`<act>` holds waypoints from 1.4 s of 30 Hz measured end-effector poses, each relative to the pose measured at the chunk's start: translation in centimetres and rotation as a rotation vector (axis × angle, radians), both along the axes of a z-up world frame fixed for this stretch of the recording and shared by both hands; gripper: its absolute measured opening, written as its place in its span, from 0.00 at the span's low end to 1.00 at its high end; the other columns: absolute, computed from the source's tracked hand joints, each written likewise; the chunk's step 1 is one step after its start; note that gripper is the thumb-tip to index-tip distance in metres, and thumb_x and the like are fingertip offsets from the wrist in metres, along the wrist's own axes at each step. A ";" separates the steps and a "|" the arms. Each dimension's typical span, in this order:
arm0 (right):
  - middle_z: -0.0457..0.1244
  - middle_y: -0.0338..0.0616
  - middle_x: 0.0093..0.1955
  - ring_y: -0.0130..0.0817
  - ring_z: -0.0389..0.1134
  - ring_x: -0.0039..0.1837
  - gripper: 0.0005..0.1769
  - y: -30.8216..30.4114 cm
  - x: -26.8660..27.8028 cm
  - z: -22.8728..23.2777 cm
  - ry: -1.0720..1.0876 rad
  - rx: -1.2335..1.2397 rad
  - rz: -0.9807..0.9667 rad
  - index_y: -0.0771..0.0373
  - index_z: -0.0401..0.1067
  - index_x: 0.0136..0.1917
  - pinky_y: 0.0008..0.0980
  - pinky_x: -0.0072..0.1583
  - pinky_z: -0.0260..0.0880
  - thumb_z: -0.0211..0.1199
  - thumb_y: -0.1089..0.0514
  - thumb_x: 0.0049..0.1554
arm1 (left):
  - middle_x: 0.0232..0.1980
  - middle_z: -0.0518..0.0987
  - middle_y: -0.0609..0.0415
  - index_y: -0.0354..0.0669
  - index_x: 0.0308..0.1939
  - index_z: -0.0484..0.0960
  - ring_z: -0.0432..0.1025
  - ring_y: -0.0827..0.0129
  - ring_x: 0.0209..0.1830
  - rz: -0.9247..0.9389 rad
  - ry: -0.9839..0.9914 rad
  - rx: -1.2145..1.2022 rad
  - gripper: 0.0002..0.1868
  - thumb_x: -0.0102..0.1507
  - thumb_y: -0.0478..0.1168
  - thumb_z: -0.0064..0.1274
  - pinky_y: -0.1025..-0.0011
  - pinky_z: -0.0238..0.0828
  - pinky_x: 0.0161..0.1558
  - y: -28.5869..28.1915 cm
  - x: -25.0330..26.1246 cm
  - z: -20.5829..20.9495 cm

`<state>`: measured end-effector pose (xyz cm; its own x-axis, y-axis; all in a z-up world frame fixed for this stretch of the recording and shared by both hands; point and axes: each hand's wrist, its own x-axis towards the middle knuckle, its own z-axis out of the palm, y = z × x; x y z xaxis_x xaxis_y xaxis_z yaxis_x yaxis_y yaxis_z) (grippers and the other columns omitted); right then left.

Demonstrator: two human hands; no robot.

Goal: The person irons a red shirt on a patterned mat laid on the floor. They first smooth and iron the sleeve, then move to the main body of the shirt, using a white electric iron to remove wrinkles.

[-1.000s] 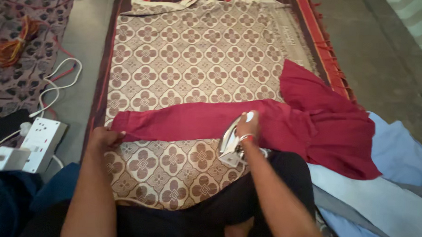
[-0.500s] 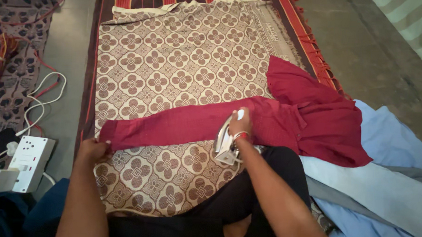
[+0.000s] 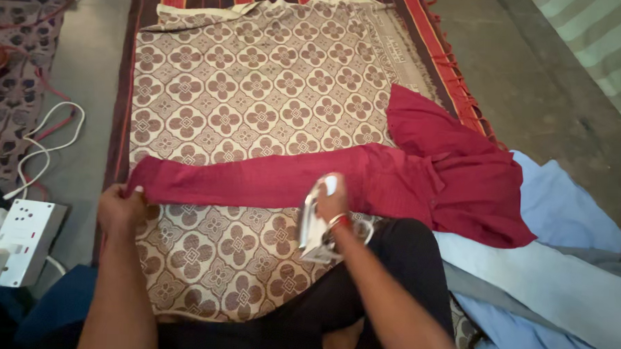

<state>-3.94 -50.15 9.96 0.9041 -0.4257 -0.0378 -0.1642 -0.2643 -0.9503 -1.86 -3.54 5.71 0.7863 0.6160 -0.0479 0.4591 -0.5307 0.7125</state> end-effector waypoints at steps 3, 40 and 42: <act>0.68 0.42 0.38 0.36 0.68 0.28 0.13 5.0 -3.1 1.4 0.081 -0.019 0.112 0.52 0.66 0.59 0.34 0.28 0.67 0.59 0.53 0.60 | 0.38 0.83 0.43 0.38 0.44 0.85 0.77 0.51 0.36 -0.017 -0.113 0.062 0.18 0.63 0.49 0.68 0.55 0.72 0.41 0.4 0.6 -0.5; 0.67 0.46 0.36 0.36 0.68 0.27 0.15 1.7 -4.6 2.8 0.088 0.035 -0.100 0.56 0.66 0.60 0.36 0.25 0.66 0.60 0.52 0.61 | 0.38 0.83 0.43 0.35 0.43 0.85 0.77 0.56 0.37 0.077 -0.245 0.018 0.15 0.62 0.45 0.67 0.61 0.71 0.43 2.6 0.7 -3.5; 0.67 0.43 0.37 0.34 0.68 0.28 0.15 2.6 -4.7 2.6 0.027 0.054 -0.087 0.55 0.68 0.59 0.36 0.25 0.66 0.61 0.52 0.60 | 0.40 0.84 0.46 0.37 0.44 0.86 0.78 0.60 0.38 0.073 -0.201 -0.090 0.15 0.62 0.45 0.67 0.62 0.72 0.45 2.7 0.2 -4.1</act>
